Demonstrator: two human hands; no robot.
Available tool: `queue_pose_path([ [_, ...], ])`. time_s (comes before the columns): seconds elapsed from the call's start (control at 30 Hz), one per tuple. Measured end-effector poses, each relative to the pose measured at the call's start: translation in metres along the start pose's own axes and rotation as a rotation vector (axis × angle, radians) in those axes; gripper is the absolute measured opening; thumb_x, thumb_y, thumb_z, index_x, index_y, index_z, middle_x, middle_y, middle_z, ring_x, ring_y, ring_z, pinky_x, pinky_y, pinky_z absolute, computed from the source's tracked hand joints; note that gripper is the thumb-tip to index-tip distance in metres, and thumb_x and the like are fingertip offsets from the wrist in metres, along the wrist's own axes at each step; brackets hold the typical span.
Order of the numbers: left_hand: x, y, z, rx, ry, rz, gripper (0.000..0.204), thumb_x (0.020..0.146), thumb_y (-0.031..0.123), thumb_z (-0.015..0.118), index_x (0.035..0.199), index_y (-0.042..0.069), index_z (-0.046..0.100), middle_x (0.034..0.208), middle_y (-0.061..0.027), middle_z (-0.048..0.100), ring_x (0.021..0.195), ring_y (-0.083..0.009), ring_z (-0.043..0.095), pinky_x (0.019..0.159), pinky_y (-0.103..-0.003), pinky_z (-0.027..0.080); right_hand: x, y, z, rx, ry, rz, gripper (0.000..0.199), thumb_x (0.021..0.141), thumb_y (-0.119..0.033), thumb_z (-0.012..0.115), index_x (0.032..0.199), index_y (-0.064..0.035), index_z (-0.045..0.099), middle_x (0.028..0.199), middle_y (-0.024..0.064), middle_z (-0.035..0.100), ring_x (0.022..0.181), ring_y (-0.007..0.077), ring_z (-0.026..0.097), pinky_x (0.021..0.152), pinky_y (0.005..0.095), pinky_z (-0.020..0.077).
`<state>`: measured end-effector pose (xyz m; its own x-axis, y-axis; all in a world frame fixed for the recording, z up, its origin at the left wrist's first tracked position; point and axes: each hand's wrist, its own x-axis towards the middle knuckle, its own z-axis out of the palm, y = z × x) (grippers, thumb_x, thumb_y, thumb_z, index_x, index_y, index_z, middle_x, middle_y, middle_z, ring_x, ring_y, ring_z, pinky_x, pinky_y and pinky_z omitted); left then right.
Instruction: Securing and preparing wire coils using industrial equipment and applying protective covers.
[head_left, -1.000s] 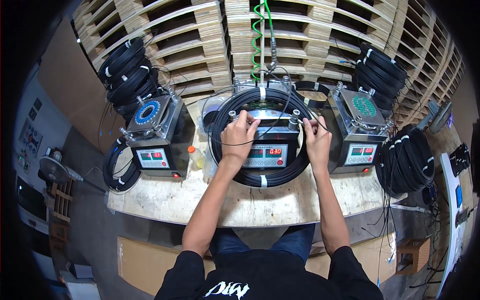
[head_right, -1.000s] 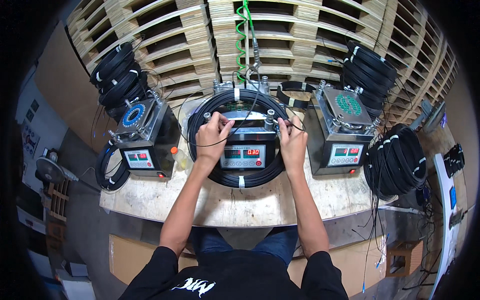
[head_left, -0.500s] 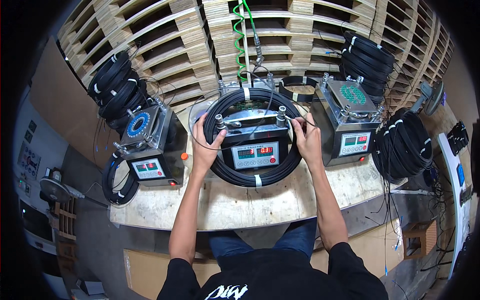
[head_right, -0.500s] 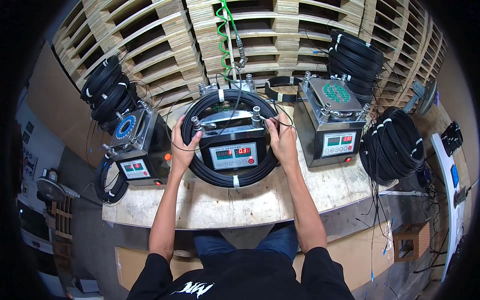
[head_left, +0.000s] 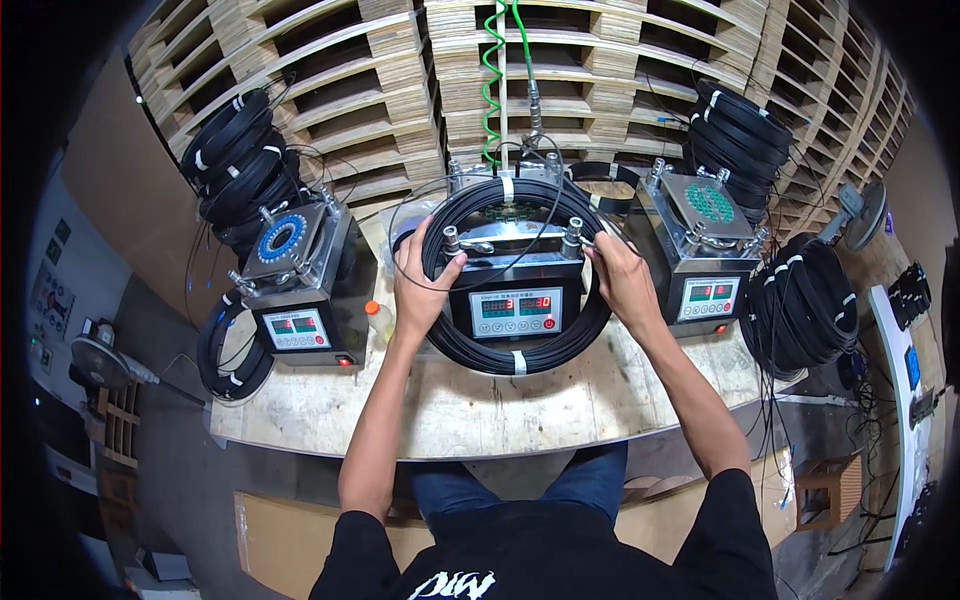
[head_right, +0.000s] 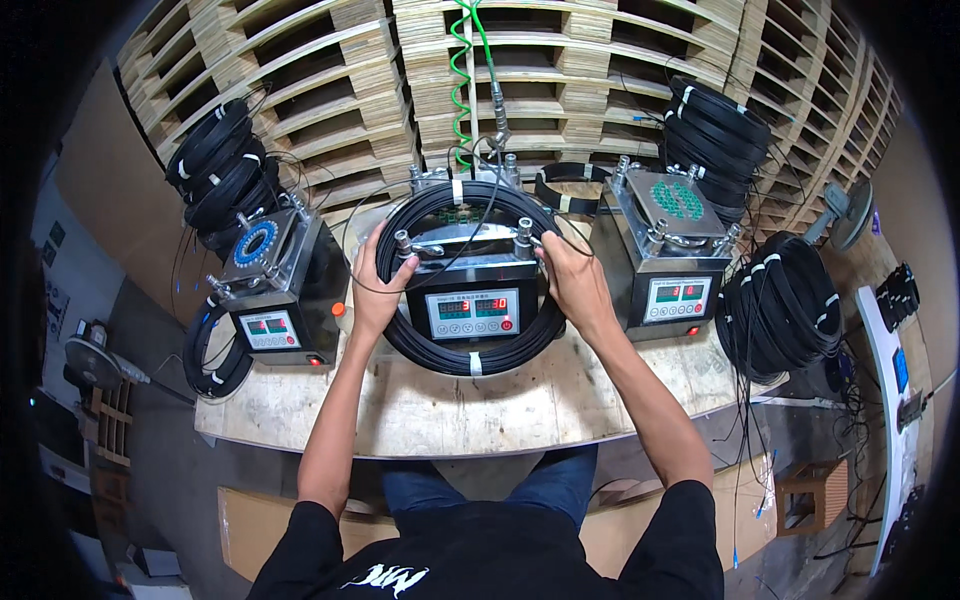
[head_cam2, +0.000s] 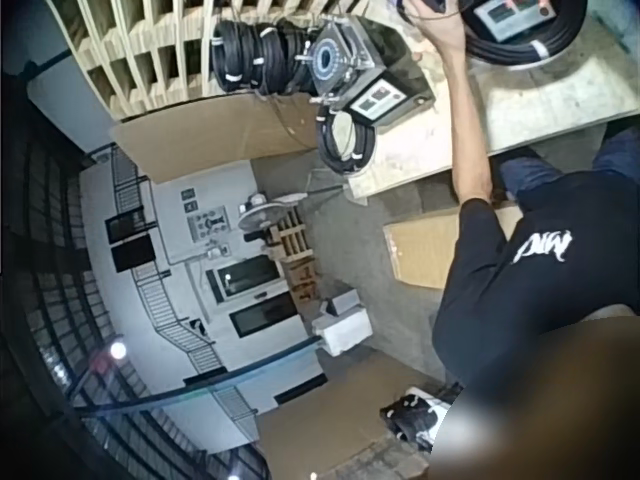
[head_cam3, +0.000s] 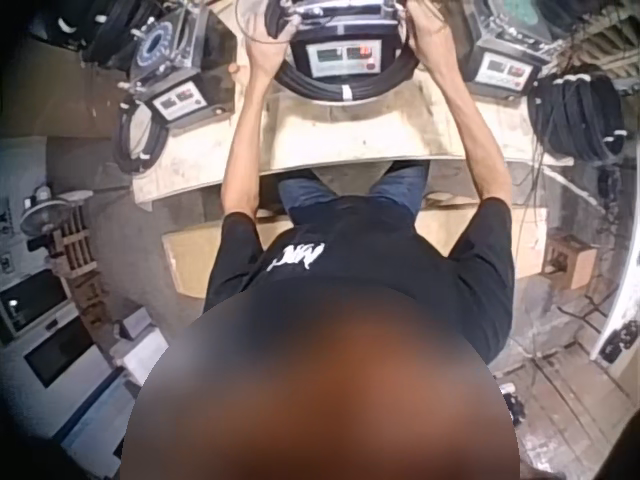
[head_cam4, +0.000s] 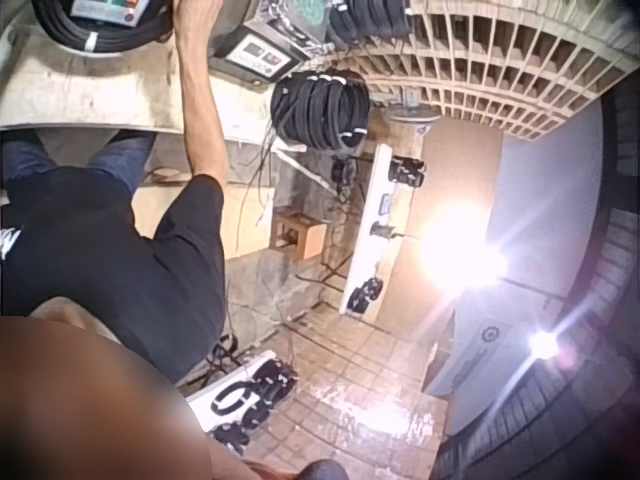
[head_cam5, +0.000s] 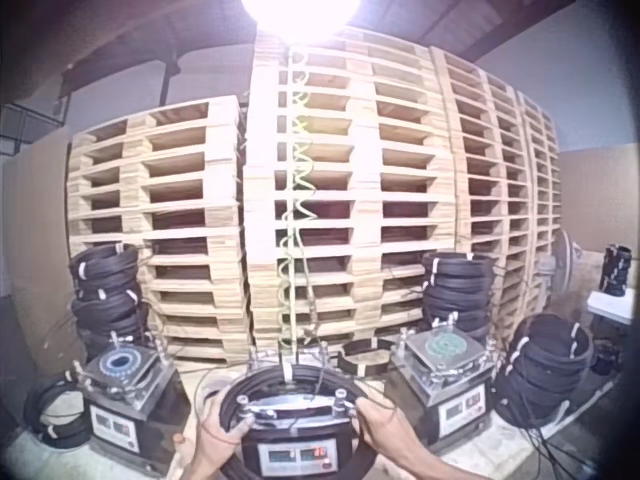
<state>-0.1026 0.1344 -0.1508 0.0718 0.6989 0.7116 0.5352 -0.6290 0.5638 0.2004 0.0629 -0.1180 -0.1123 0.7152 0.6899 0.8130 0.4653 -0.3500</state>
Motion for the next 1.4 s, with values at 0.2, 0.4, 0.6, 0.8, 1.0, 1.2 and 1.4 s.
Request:
queue_pose_path([
  [0.2,0.0,0.002,0.002,-0.04,0.004,-0.01,0.068,0.086,0.034,0.077,0.141,0.005,0.049,0.121,-0.0193,0.059,0.11,-0.0366,0.057,0.098,-0.044,0.044,-0.003,0.012,-0.003,-0.246,0.005,-0.166,0.014,0.094,-0.008,0.062,0.092,-0.002,0.049,0.086,0.0186,0.054,0.082,0.0409,0.057,0.074,0.0469,0.0436],
  [0.4,-0.005,-0.001,0.001,0.005,0.022,-0.016,0.066,0.087,0.034,0.075,0.141,0.005,0.05,0.12,-0.0194,0.06,0.11,-0.0359,0.058,0.097,-0.043,0.044,0.002,-0.011,-0.012,-0.123,-0.145,0.142,0.024,0.09,-0.015,0.07,0.106,-0.0041,0.055,0.101,0.0188,0.063,0.098,0.0377,0.063,0.08,0.0437,0.0484],
  [0.6,-0.001,0.001,0.001,-0.016,0.034,0.004,0.066,0.087,0.035,0.075,0.141,0.005,0.05,0.12,-0.0193,0.06,0.111,-0.0355,0.058,0.098,-0.043,0.044,-0.004,-0.002,-0.008,-0.152,-0.044,-0.069,0.023,0.088,-0.008,0.068,0.106,-0.0012,0.055,0.096,0.0202,0.059,0.089,0.0407,0.059,0.081,0.0422,0.049],
  [0.8,-0.001,0.005,0.001,-0.016,0.003,-0.014,0.067,0.088,0.034,0.075,0.141,0.004,0.049,0.122,-0.0195,0.059,0.112,-0.0354,0.059,0.098,-0.042,0.045,-0.014,0.017,0.0,0.126,-0.08,0.276,0.036,0.088,-0.013,0.072,0.118,0.0,0.056,0.105,0.0196,0.059,0.097,0.0377,0.063,0.082,0.0403,0.0497],
  [1.0,-0.003,-0.001,-0.005,-0.078,0.002,-0.008,0.066,0.089,0.034,0.074,0.141,0.002,0.048,0.125,-0.0212,0.058,0.114,-0.0348,0.06,0.1,-0.04,0.046,-0.001,-0.003,0.0,0.173,0.254,0.001,0.014,0.091,-0.001,0.064,0.104,0.0032,0.059,0.083,0.01,0.052,0.07,0.0243,0.05,0.069,0.0342,0.0456],
  [1.2,0.0,-0.001,0.001,-0.079,0.001,0.01,0.066,0.089,0.033,0.074,0.141,0.002,0.048,0.13,-0.0219,0.054,0.118,-0.0349,0.057,0.102,-0.04,0.044,-0.002,0.012,0.002,0.1,0.237,-0.047,0.02,0.088,-0.006,0.07,0.104,0.0027,0.061,0.083,0.0093,0.052,0.071,0.0181,0.05,0.066,0.0308,0.0447],
  [1.4,0.0,-0.001,0.001,-0.087,0.01,0.011,0.066,0.088,0.031,0.075,0.141,0.003,0.048,0.129,-0.0214,0.054,0.118,-0.035,0.056,0.103,-0.04,0.043,-0.006,0.004,0.002,0.342,0.045,0.321,0.016,0.09,-0.008,0.07,0.098,0.0039,0.062,0.07,0.0105,0.053,0.06,0.0164,0.048,0.058,0.0328,0.0434],
])
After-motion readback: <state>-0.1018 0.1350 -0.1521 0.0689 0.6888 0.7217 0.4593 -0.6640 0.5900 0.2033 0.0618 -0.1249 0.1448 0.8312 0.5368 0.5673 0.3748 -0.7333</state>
